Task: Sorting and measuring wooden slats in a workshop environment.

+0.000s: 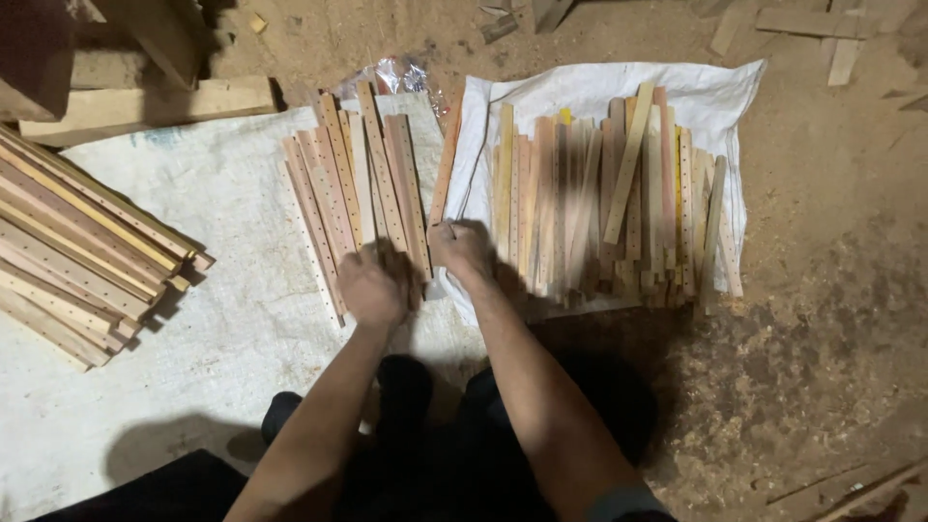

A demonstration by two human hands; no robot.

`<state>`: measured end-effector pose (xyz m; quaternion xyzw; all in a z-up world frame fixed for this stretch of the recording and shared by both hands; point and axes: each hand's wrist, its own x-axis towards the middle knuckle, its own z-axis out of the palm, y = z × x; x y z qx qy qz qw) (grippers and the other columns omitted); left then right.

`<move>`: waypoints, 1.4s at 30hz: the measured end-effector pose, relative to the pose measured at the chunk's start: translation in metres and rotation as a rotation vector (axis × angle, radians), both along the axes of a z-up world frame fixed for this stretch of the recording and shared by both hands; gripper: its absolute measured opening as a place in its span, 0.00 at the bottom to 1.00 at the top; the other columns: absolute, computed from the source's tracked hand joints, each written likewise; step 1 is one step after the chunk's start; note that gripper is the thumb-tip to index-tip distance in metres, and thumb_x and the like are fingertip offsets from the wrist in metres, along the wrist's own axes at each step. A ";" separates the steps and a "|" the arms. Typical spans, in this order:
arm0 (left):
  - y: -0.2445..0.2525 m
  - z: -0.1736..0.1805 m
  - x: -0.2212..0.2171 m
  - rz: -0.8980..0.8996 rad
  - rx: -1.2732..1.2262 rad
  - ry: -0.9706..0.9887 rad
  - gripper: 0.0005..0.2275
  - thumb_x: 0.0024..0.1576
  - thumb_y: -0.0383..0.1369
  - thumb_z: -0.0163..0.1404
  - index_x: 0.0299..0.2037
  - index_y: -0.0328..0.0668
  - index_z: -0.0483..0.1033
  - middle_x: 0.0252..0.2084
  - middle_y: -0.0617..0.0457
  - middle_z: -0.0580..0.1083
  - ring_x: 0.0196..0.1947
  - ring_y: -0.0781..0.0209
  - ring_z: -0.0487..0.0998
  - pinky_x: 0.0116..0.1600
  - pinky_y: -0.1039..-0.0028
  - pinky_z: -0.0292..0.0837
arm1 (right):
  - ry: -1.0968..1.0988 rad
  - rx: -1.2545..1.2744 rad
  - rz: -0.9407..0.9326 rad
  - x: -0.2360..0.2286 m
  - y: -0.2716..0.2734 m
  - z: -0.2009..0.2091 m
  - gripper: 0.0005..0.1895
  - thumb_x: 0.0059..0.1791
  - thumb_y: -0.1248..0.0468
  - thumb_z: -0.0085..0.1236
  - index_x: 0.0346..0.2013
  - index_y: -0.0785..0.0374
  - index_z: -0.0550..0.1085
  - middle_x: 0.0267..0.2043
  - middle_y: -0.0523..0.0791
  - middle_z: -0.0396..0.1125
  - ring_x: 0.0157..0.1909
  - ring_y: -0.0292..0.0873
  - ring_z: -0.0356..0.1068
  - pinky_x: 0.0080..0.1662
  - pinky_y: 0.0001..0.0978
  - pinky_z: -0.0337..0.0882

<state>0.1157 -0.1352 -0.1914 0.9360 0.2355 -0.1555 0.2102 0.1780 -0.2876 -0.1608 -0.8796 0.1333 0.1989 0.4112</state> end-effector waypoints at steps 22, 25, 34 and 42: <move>-0.027 0.041 0.097 0.046 -0.701 0.227 0.23 0.52 0.44 0.53 0.55 0.40 0.79 0.46 0.40 0.80 0.51 0.44 0.80 0.57 0.54 0.73 | 0.080 0.150 -0.429 0.042 -0.013 0.008 0.24 0.54 0.47 0.44 0.55 0.55 0.77 0.55 0.50 0.72 0.61 0.50 0.69 0.58 0.42 0.70; -0.003 0.084 0.062 0.133 -0.985 0.109 0.18 0.57 0.36 0.54 0.54 0.35 0.79 0.40 0.38 0.78 0.43 0.49 0.77 0.50 0.60 0.72 | -0.009 0.223 -0.488 0.051 -0.009 -0.027 0.20 0.54 0.47 0.47 0.50 0.51 0.80 0.45 0.47 0.75 0.51 0.46 0.74 0.49 0.38 0.74; 0.062 0.173 -0.040 0.203 -1.448 -0.098 0.17 0.63 0.26 0.45 0.61 0.27 0.70 0.40 0.40 0.78 0.34 0.54 0.79 0.43 0.66 0.79 | 0.073 1.257 -0.500 0.018 0.065 0.110 0.18 0.52 0.53 0.58 0.50 0.61 0.76 0.44 0.46 0.75 0.40 0.42 0.77 0.33 0.38 0.77; 0.106 0.242 -0.087 0.153 -1.444 -0.174 0.12 0.65 0.37 0.45 0.41 0.34 0.75 0.27 0.43 0.79 0.20 0.55 0.77 0.31 0.70 0.73 | -0.020 1.257 -0.191 -0.034 0.107 0.172 0.16 0.52 0.62 0.56 0.48 0.71 0.76 0.45 0.51 0.75 0.42 0.43 0.75 0.41 0.31 0.76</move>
